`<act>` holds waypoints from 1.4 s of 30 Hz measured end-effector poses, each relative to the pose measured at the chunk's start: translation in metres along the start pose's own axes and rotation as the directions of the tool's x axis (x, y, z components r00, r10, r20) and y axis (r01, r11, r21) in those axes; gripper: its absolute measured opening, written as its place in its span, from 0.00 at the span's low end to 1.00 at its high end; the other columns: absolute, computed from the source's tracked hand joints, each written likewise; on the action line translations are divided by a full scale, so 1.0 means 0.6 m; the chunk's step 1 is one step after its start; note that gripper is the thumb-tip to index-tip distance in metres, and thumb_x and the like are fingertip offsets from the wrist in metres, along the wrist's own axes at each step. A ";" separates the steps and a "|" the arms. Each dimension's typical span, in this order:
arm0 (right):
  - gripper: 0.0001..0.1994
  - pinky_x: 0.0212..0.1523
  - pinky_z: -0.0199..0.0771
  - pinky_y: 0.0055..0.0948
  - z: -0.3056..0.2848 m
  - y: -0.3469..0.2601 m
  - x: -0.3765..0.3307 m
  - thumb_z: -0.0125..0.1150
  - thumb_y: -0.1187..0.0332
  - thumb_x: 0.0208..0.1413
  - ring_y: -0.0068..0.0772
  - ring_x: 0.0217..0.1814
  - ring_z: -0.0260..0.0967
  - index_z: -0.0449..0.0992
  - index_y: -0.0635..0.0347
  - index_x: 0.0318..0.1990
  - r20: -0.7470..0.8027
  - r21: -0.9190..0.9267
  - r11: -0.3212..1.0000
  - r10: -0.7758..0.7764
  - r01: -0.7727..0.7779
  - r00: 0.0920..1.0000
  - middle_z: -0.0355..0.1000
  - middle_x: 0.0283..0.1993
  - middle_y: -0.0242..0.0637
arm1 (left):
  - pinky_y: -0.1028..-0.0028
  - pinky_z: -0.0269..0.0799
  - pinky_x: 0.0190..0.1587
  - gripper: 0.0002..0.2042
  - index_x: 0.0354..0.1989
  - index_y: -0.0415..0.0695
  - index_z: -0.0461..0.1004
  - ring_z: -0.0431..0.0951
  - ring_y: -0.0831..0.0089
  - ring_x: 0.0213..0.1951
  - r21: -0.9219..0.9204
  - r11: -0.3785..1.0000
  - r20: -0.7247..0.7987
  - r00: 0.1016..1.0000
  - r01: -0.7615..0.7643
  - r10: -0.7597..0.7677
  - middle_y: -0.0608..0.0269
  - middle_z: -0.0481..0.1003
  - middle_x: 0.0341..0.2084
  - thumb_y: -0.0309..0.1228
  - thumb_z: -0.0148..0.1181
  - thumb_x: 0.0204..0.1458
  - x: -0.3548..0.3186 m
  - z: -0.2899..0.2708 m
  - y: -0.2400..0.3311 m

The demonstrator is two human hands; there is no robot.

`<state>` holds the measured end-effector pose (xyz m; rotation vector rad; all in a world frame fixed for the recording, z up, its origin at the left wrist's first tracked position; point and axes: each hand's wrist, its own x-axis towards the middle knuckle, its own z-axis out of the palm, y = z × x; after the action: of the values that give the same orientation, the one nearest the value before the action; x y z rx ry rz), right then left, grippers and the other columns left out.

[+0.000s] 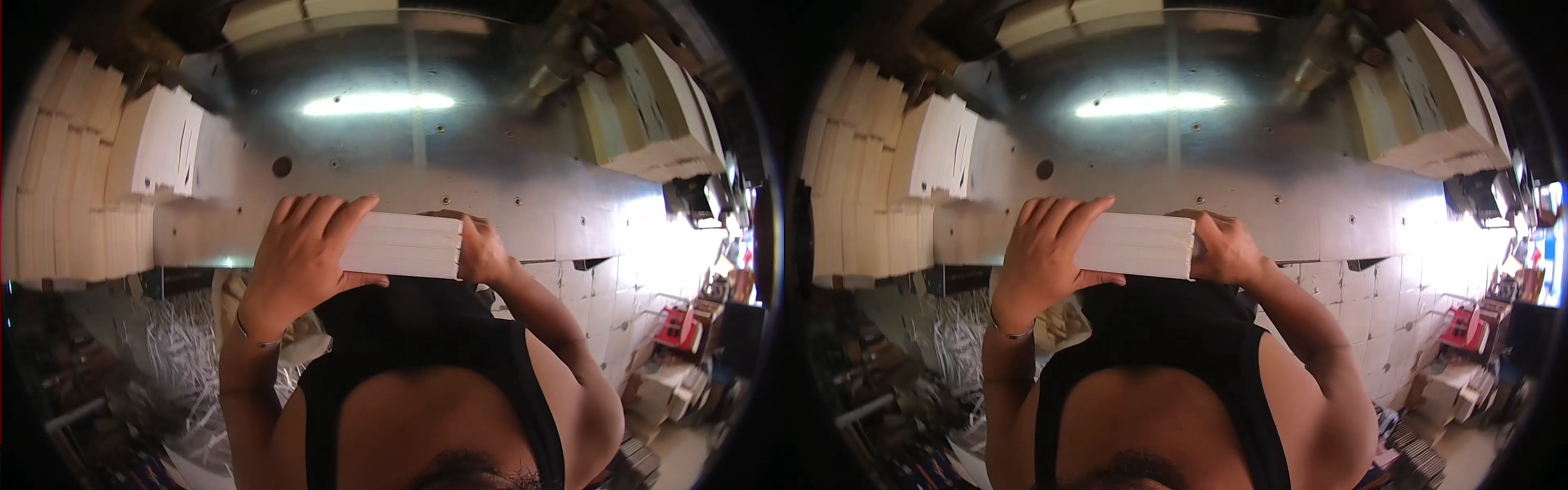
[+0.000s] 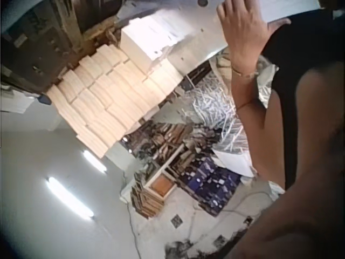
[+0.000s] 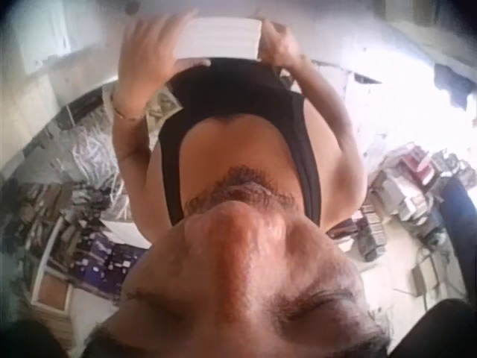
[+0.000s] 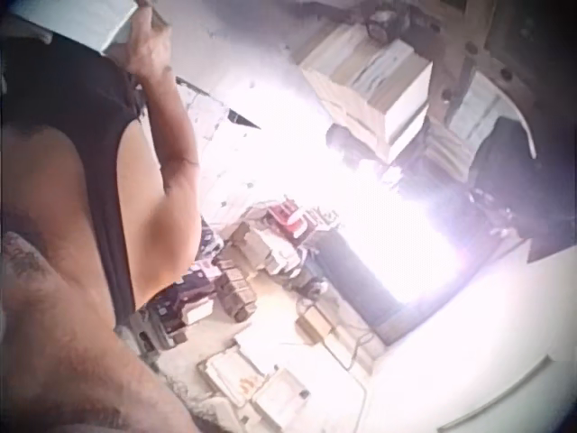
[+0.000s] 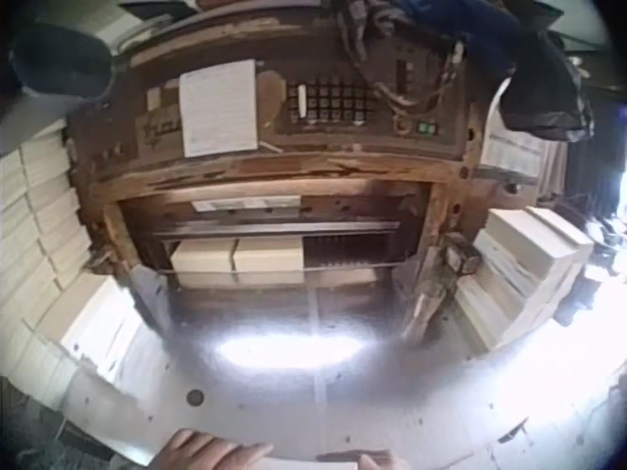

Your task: The person aligns stacks of paper on a cutting machine bed and operates the cutter, then removes the cut paper and places the scrap into a bag.

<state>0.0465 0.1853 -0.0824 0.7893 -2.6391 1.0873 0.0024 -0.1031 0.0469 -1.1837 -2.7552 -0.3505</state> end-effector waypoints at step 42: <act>0.22 0.51 0.76 0.35 -0.105 -0.068 0.164 0.74 0.63 0.55 0.34 0.49 0.77 0.77 0.62 0.55 0.433 0.534 0.799 0.024 -0.278 0.901 0.79 0.47 0.40 | 0.47 0.57 0.72 0.21 0.52 0.48 0.83 0.72 0.59 0.65 0.045 0.999 -0.356 0.934 0.022 -0.005 0.65 0.78 0.57 0.49 0.66 0.57 -0.085 0.103 0.045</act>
<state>-0.0166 0.1652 0.0220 1.0097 -2.7366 2.0547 0.0558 -0.1050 -0.0187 -0.9778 -2.4436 -0.4486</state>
